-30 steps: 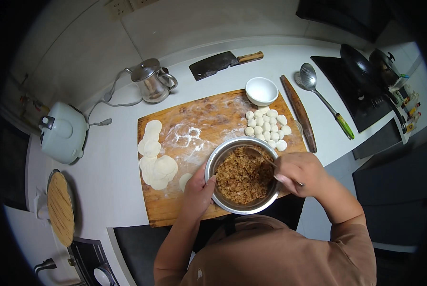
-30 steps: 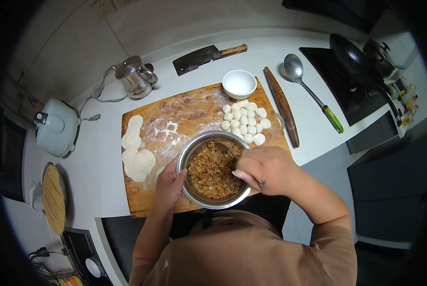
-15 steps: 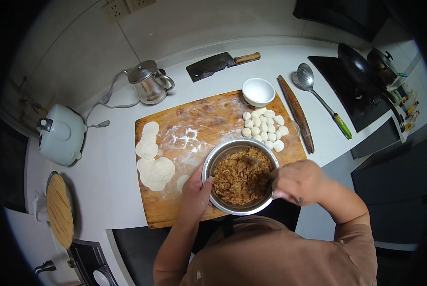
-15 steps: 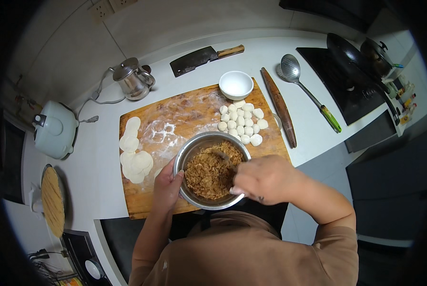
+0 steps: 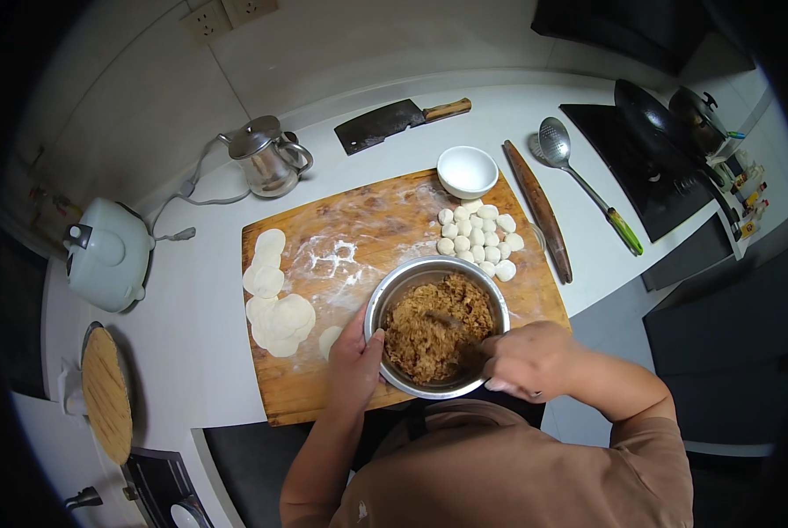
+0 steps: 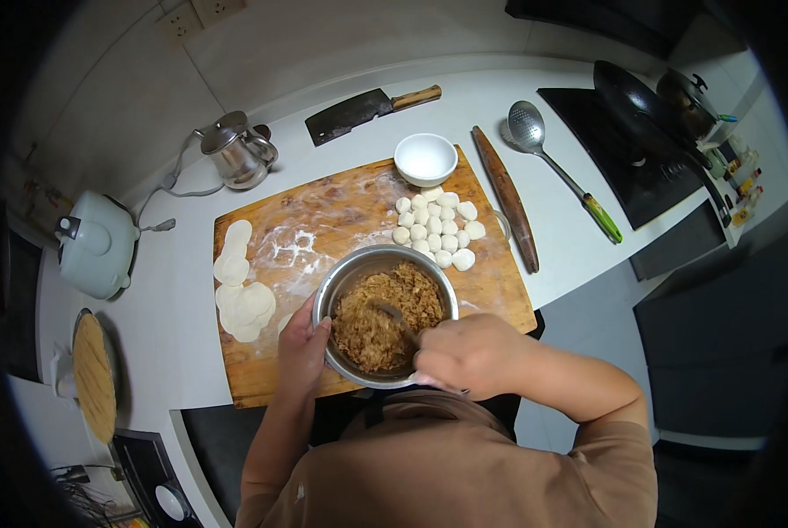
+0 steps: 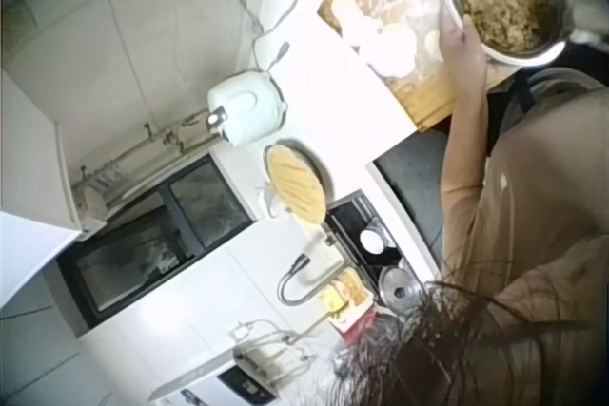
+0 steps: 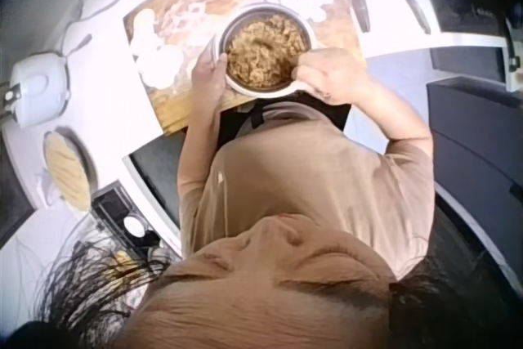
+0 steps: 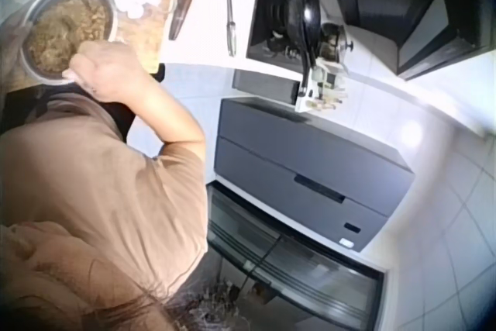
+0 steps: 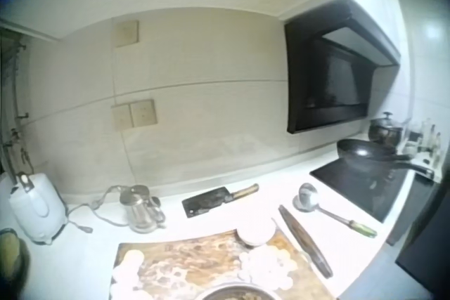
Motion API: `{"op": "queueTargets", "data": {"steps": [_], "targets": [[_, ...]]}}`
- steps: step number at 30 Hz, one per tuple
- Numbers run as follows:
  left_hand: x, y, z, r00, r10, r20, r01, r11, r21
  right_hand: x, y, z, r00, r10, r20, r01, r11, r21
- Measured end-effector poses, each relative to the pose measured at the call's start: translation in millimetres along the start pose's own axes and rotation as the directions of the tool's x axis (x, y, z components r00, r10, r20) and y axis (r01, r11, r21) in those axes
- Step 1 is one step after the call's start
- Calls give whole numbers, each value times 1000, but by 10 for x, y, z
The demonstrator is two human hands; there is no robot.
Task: The person rolls small dough balls into flat circular wrappers using a rolling pin on a floured wooden board. They then scoop a meat filling from a metal bowl and place it onto the center of a wrapper, beginning to fold the edges to form a dumpling.
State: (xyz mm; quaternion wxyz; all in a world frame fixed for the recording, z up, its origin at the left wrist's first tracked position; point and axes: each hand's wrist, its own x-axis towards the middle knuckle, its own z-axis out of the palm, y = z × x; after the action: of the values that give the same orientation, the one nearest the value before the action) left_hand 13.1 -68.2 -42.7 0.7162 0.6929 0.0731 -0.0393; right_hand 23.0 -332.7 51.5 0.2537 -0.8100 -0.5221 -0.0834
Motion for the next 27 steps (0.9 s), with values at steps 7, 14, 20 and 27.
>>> {"op": "queueTargets", "data": {"steps": [7, 14, 20, 27], "targets": [[-43, 194, 41, 994, -108, 16, 108, 994, 15, -60, 173, 29, 984, 176, -18, -177, 976, -130], [-7, -24, -12, 999, 44, 32, -43, 998, -34, -21, -1, 208, 999, 24, -31, -25, 998, -58], [-34, 24, -14, 999, -10, 41, 13, 997, -71, -79, -52, -114, 989, 75, -127, -87, 991, -97], [-37, 26, 26, 999, 33, 20, -31, 996, -83, -65, -14, 32, 912, 407, -53, -402, 912, 83]]}}
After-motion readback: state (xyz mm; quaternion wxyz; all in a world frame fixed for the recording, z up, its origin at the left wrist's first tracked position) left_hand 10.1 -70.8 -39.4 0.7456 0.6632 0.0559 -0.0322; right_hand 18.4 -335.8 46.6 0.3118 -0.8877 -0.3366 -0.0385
